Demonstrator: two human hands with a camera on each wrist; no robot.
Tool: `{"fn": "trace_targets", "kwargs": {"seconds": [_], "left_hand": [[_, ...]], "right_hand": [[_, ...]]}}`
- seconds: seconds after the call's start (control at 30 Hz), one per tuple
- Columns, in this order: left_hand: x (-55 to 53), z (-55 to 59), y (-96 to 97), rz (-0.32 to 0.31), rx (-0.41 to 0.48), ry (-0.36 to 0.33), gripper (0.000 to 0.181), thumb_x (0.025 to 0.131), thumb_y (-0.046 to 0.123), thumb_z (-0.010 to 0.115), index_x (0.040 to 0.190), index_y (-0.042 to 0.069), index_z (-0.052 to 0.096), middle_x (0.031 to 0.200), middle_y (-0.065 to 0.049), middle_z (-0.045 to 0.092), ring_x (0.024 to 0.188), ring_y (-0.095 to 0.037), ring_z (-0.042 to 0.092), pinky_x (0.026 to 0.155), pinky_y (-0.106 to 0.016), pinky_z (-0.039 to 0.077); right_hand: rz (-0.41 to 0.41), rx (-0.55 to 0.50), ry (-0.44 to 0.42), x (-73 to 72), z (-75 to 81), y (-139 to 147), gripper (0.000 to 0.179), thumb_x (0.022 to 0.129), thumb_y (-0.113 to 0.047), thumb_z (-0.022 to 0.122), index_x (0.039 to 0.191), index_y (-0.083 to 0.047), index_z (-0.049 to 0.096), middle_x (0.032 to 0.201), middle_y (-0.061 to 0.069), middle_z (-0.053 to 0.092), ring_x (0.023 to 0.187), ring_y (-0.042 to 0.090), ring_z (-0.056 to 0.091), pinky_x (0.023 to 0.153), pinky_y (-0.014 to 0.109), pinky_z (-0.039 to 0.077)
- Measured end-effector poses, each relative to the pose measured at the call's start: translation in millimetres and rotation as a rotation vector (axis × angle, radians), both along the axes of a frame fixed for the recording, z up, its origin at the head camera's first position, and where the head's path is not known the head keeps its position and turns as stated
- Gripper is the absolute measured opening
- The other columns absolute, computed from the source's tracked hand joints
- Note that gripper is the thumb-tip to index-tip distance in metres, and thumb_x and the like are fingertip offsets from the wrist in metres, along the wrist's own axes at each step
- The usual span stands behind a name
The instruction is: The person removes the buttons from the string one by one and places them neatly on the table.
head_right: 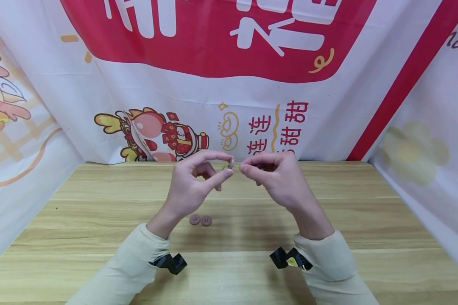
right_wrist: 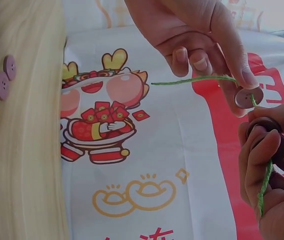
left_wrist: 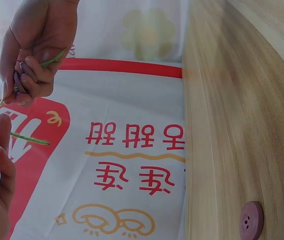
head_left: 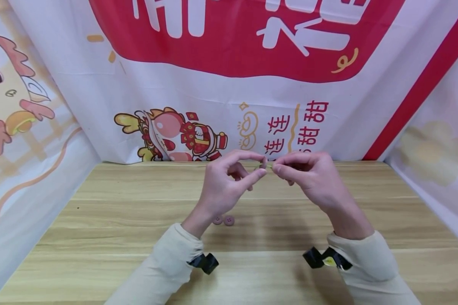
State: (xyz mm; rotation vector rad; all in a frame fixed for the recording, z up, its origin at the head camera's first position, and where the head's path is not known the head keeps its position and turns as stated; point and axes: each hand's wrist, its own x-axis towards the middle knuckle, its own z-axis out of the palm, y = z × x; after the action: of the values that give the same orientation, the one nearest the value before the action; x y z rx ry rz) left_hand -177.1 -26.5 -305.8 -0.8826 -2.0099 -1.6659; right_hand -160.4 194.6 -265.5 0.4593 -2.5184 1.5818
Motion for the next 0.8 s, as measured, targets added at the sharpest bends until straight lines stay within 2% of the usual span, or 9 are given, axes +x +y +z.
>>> {"fn": "trace_targets", "kwargs": {"seconds": [0.3, 0.8], "left_hand": [[-1.9, 0.9, -2.0, 0.004, 0.016, 0.006, 0.026, 0.094, 0.012, 0.082, 0.119, 0.010, 0.077, 0.110, -0.007, 0.078, 0.056, -0.012, 0.066, 0.050, -0.025, 0.050], [-2.4, 2.8, -5.4, 0.046, 0.024, -0.022, 0.026, 0.094, 0.016, 0.082, 0.120, 0.013, 0.077, 0.111, -0.001, 0.079, 0.053, -0.013, 0.064, 0.045, -0.026, 0.045]], "right_hand": [[-0.021, 0.020, -0.006, 1.1, 2.8, 2.4, 0.023, 0.100, -0.027, 0.076, 0.114, -0.009, 0.081, 0.093, 0.001, 0.074, 0.081, 0.024, 0.063, 0.071, 0.029, 0.055], [-0.044, 0.005, -0.010, 0.9, 4.9, 6.3, 0.026, 0.099, -0.029, 0.077, 0.114, -0.009, 0.081, 0.091, -0.002, 0.074, 0.081, 0.020, 0.063, 0.071, 0.028, 0.055]]}}
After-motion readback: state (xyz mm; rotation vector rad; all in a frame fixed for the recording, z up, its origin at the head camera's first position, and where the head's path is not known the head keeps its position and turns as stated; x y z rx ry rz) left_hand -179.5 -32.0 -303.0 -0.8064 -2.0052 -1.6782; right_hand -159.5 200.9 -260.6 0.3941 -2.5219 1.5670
